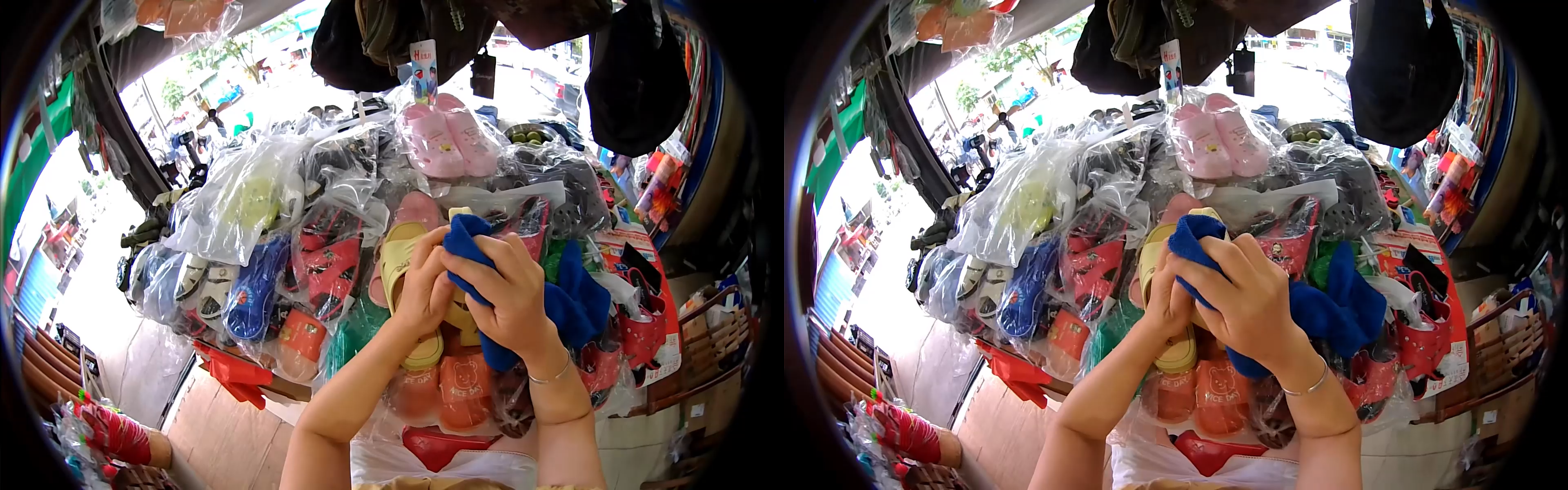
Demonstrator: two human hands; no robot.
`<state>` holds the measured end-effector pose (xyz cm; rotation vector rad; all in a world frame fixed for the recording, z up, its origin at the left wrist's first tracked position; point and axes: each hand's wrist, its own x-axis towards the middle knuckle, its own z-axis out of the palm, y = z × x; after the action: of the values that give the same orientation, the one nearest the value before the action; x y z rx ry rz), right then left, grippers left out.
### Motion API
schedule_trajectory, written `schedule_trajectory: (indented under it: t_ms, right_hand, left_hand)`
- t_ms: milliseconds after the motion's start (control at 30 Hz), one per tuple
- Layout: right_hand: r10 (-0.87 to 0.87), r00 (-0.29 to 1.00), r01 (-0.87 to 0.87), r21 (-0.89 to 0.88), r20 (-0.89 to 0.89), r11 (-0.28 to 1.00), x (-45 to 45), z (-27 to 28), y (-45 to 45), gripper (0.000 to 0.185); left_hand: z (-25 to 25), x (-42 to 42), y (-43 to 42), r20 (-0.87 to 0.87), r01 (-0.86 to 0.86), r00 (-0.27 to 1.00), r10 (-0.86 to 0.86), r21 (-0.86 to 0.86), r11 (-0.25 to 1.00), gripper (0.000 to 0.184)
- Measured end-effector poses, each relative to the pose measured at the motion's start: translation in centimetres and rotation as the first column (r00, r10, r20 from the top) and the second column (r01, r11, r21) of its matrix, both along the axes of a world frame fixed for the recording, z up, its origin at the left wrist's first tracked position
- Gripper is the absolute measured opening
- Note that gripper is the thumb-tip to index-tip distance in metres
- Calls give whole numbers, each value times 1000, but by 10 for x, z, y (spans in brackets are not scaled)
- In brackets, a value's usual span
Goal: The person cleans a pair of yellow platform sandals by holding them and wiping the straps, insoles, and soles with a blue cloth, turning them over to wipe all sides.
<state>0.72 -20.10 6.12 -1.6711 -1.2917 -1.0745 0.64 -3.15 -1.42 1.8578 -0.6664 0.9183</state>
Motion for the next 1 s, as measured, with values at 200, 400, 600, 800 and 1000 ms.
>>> schedule_trajectory:
  t_ms: [200,400,600,800,1000]
  right_hand:
    - [-25,997,9,-202,-77,979,-9,4,-8,38]
    - [-143,990,139,-173,-14,975,13,-5,0,42]
    - [-79,940,-7,-251,-331,968,20,-7,-17,36]
    - [-133,950,69,-227,-283,972,26,-13,-12,33]
    - [-17,904,-146,-346,-426,927,15,-5,-21,32]
  left_hand:
    - [-3,4,-1,-58,-18,998,13,-91,996,32]
    - [16,16,-3,-66,-106,993,102,-49,993,15]
    - [21,33,0,-110,-221,970,217,-29,975,20]
    - [24,33,6,-237,-315,923,302,-17,949,29]
    - [17,44,23,-365,-360,880,303,-97,928,41]
